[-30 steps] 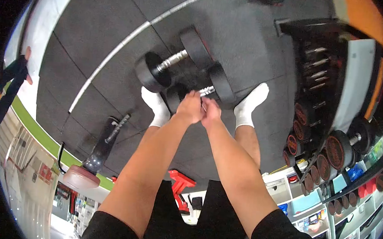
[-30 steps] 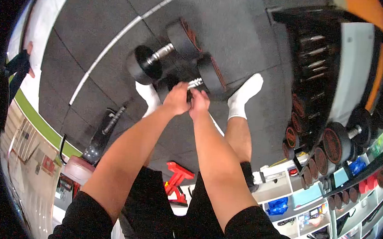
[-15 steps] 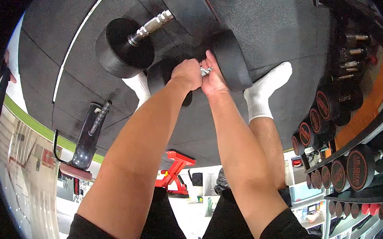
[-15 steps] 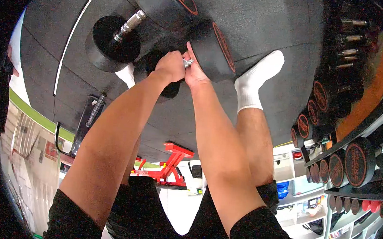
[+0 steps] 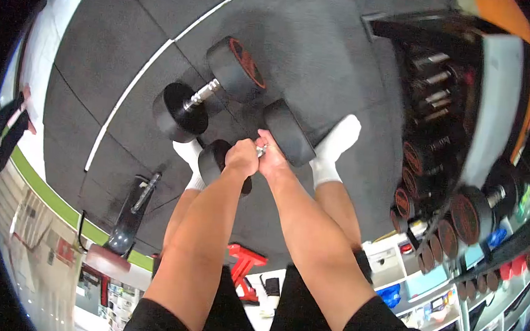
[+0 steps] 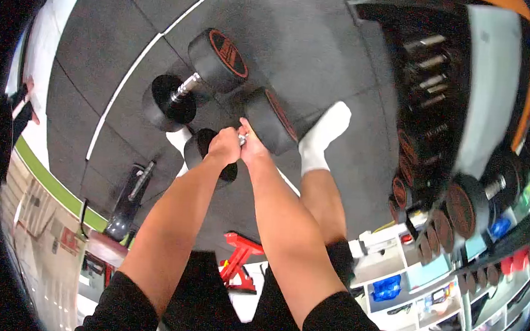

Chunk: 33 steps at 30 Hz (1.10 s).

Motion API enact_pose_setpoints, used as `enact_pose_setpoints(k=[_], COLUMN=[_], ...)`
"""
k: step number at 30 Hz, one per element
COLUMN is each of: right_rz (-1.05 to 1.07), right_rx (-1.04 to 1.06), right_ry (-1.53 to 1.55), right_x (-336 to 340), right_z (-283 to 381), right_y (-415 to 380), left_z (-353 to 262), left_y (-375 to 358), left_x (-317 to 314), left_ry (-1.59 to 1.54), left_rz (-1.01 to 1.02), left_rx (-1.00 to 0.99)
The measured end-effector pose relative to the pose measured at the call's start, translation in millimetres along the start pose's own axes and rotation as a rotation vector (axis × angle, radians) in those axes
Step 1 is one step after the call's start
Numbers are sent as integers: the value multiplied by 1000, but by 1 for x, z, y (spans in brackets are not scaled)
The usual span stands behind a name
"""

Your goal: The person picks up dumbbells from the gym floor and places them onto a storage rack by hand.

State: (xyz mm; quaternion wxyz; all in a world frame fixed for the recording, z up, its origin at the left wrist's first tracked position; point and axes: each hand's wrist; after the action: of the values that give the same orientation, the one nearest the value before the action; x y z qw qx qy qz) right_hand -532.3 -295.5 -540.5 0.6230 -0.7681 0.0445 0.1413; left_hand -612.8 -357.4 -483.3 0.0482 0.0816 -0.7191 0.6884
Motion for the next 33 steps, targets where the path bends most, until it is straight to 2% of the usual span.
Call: enact_pose_setpoints(k=[1,3,4,5,6,7,8,9,11,12,15,16,19,20,21,23,25,27,28,30,33], right_rz=[11,-31,-91,29,-18,122,65,36,82,124,30,17,-71,-131,-79,-103,-86,-57,-84,-96,-54], right_rx=[-51,-89,-36,-81,-66,-138,-161,27,133,159,277,304,391,401,444,482,476,476,503,565,523], right_ry=[42,189,261,266,279,218,237,144,33,49,-76,-90,-98,-89,-131,-95,-74,-68,-21,-16,60], right_x=[-17,-76,-51,-31,-53,-57,-66,-86,-102,-109,-127,-130,-146,-147,-145,-142,-131,-123,-119,-110,-93], right_z=[3,16,10,6,16,27,39,59,102,129,210,241,333,360,387,431,466,497,510,522,537], right_y=[-33,-127,-124,-132,-175,-199,-219,-255,-299,-314,-359,-369,-388,-394,-399,-411,-408,-404,-402,-412,-407], left_z=[-10,-26,-44,-66,-80,-95,-110,-127,-141,-179,-293,-323,-391,-418,-450,-497,-528,-556,-575,-588,-601], left_y=[-32,-88,-123,-161,-187,-217,-238,-252,-241,-273,-334,-339,-283,-287,-288,-284,-274,-248,-267,-240,-232], left_x=[14,19,31,45,50,54,55,54,42,54,84,90,72,79,84,85,78,73,79,63,55], left_ry=[26,-27,-45,-32,-80,40,24,1,66,30,-163,-138,-233,-194,-157,-111,-34,21,113,87,124], left_rz=[54,-123,-78,-100,-67,-105,-116,-130,-160,-252,-270,-210,-326,-272,-212,-179,-211,-172,-101,-117,-113], left_rx=[8,-42,11,26,55,-45,-61,-72,-256,-244,-183,-218,-307,-291,-274,-348,-367,-370,-333,-341,-318])
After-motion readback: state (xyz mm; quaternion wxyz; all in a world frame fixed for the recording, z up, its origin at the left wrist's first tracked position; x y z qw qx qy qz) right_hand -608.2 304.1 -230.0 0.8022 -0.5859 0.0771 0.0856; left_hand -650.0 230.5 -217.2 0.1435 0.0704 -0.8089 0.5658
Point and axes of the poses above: each hand's wrist, its own y-axis towards the middle knuckle, its own x-axis out of the back of the hand, z = x × y, and after that the axes turned 4 degrees about y, right-handed
